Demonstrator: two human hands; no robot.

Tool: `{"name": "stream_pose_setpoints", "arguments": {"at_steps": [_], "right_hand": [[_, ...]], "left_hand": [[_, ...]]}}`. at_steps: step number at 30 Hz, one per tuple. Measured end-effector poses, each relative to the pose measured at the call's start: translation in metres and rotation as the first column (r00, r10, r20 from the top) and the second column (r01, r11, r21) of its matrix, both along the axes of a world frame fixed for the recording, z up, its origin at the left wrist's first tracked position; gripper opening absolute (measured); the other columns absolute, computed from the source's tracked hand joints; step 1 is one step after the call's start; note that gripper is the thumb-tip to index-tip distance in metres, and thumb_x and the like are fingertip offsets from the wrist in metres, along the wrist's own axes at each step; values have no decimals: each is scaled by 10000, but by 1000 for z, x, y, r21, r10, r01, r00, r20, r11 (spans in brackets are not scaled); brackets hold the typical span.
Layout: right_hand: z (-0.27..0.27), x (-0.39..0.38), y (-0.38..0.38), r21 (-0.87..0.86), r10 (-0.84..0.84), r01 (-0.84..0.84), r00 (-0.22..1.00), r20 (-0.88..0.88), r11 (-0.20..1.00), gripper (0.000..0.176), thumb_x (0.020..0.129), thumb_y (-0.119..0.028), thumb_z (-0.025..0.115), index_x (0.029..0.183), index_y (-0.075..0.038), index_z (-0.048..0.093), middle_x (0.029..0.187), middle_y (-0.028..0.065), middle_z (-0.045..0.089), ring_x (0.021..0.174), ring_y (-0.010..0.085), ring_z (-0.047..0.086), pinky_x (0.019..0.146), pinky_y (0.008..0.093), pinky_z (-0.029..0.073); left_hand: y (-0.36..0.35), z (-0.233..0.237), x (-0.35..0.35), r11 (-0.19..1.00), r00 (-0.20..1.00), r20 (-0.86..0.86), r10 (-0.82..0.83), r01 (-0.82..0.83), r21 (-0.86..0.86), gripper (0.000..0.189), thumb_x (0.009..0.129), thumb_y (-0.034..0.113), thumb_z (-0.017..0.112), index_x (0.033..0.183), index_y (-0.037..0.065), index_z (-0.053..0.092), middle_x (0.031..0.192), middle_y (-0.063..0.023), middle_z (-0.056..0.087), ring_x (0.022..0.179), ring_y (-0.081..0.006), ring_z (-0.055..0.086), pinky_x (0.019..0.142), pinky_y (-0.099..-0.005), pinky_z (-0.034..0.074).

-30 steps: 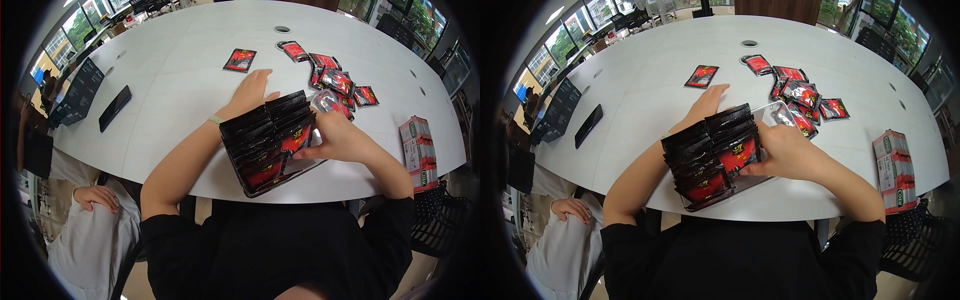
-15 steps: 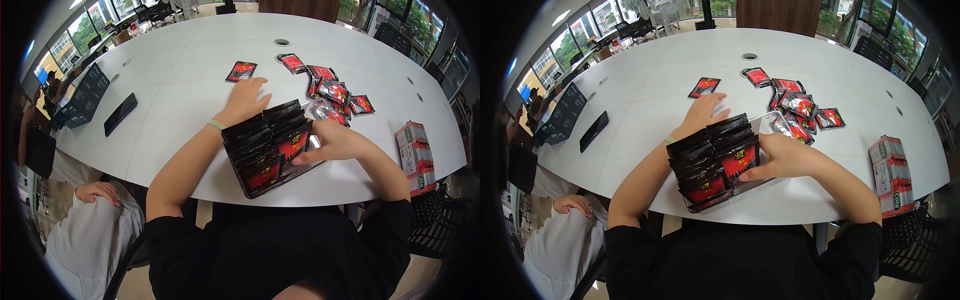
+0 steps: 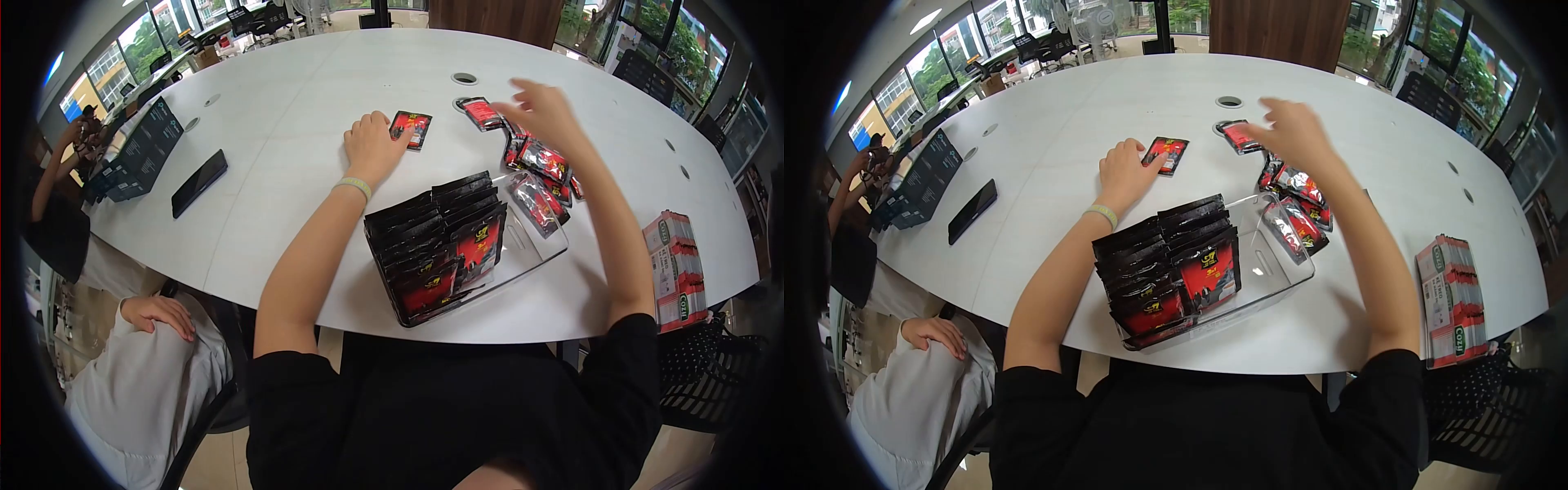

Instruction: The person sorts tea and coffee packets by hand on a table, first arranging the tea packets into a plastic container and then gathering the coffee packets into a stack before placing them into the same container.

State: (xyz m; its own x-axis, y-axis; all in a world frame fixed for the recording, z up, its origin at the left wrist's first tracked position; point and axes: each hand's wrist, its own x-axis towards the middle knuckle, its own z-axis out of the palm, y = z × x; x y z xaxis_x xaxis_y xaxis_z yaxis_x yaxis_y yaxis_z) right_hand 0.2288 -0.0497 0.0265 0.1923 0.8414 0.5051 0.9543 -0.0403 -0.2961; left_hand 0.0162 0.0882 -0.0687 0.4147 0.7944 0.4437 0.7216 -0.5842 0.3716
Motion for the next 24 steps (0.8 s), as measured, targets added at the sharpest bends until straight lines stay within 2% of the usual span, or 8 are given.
{"name": "stream_pose_setpoints", "arguments": {"at_steps": [3,5,11,14,16,19,23,24], "right_hand": [[-43,11,54,-206,-11,22,998,57,978,495,719,-395,645,953,36,577,818,227,617,765,348,605,676,368,477],[-72,9,70,-59,-63,77,976,208,995,380,721,-352,616,779,24,600,722,227,603,739,365,597,685,434,472],[-83,18,71,-122,36,4,947,320,993,214,700,-169,548,768,31,582,703,226,598,707,356,600,665,440,478],[-88,15,72,-98,80,-51,945,319,994,177,717,-135,540,776,27,581,713,218,598,694,356,597,667,429,479],[-91,9,70,-68,78,-61,954,289,996,158,723,-121,541,778,21,583,729,211,602,700,352,597,670,425,478],[-86,4,73,229,165,-211,965,204,950,181,745,-84,550,893,7,599,757,188,612,695,344,596,649,389,484],[-93,-5,82,480,332,-165,898,-287,861,314,799,-16,517,1110,-24,554,777,128,620,645,195,596,597,263,476],[-91,-8,83,442,382,-132,747,-544,887,309,810,-10,504,1115,-29,552,794,94,614,670,151,587,602,240,477]], "left_hand": [[1,-2,2,992,995,-18,100,-99,75,487,715,491,607,902,42,596,985,-108,559,974,-257,496,841,-397,349],[3,2,1,998,998,-42,40,-41,-37,448,687,457,628,905,66,612,1037,-102,548,1027,-242,471,878,-388,322],[10,-4,-2,991,989,55,-134,135,-10,424,643,405,644,892,63,615,1044,-85,561,1017,-241,479,910,-380,277],[9,-2,-3,948,975,84,-208,222,-228,387,666,377,646,855,43,594,1027,-115,574,962,-259,521,888,-361,330],[16,-9,-1,853,892,420,-165,342,-393,381,717,307,627,903,-12,528,972,-169,570,896,-280,545,822,-334,397],[22,-21,6,942,772,633,-65,257,-217,389,762,250,598,966,-46,449,950,-215,551,888,-270,548,762,-310,433],[23,-22,10,854,578,812,85,377,-358,443,757,147,618,1053,-36,345,986,-170,508,881,-219,542,787,-296,437],[23,-18,11,856,580,811,80,377,-355,443,757,147,618,1053,-36,345,986,-170,508,881,-219,542,787,-296,437]]}}
